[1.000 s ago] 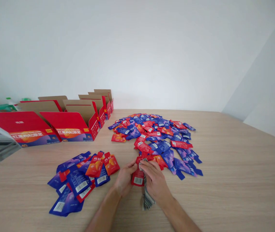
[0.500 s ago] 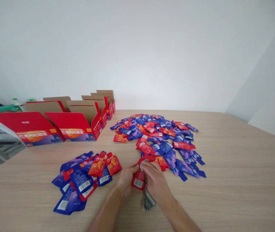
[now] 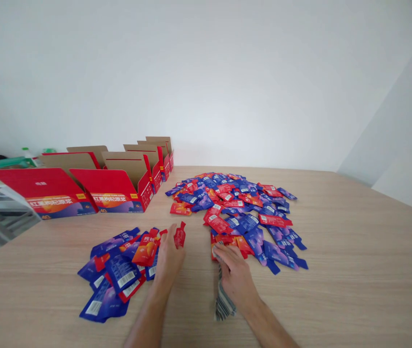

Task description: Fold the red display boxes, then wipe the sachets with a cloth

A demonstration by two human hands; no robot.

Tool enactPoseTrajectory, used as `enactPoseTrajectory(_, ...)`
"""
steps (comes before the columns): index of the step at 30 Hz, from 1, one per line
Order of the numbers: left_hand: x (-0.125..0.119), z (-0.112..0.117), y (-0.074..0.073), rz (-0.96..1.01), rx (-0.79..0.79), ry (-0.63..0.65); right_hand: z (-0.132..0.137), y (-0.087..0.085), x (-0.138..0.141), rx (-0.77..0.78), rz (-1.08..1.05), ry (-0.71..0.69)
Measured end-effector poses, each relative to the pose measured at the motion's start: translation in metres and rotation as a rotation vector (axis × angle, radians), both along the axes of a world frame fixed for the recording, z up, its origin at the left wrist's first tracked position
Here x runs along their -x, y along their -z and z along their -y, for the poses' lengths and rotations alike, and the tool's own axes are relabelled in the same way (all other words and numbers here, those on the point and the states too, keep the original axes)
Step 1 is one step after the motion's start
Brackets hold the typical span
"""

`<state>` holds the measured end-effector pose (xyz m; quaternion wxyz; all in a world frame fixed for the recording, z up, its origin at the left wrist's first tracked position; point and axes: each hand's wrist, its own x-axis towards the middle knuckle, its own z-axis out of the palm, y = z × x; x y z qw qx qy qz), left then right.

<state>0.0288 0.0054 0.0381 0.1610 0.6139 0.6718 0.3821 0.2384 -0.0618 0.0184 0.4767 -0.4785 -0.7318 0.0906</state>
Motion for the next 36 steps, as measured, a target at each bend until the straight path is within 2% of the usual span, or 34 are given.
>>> enactPoseTrajectory(4, 0.014, -0.002, 0.002, -0.163, 0.056, -0.087, 0.000, 0.001, -0.002, 0.026, 0.001, -0.002)
enactPoseTrajectory(7, 0.017, -0.003, 0.005, -0.317, 0.046, -0.104, -0.001, 0.002, -0.004, 0.048, 0.004, 0.012)
enactPoseTrajectory(10, 0.010, -0.003, 0.012, -0.471, 0.003, -0.037, -0.001, 0.001, -0.004, 0.051, -0.003, 0.014)
enactPoseTrajectory(14, 0.004, -0.004, 0.026, -0.551, 0.129, 0.084, -0.003, 0.001, -0.004, 0.050, -0.010, 0.012)
enactPoseTrajectory(18, 0.015, -0.005, 0.035, -0.618, 0.181, -0.002, -0.004, 0.001, -0.006, 0.051, -0.016, 0.032)
enactPoseTrajectory(21, 0.026, -0.006, 0.035, -0.666, 0.187, -0.089, -0.005, 0.001, -0.008, 0.055, -0.022, 0.064)
enactPoseTrajectory(24, 0.027, -0.005, 0.033, -0.696, 0.165, -0.144, -0.005, 0.000, -0.009, 0.065, -0.015, 0.088)
enactPoseTrajectory(28, 0.008, -0.004, 0.026, -0.636, 0.097, -0.090, -0.004, -0.001, -0.010, 0.060, -0.021, 0.107)
enactPoseTrajectory(32, -0.028, 0.002, 0.016, -0.384, 0.097, 0.099, -0.005, -0.001, -0.011, 0.060, -0.036, 0.148)
enactPoseTrajectory(36, -0.066, 0.014, 0.014, -0.317, 0.076, 0.239, -0.006, 0.002, -0.014, 0.078, -0.021, 0.186)
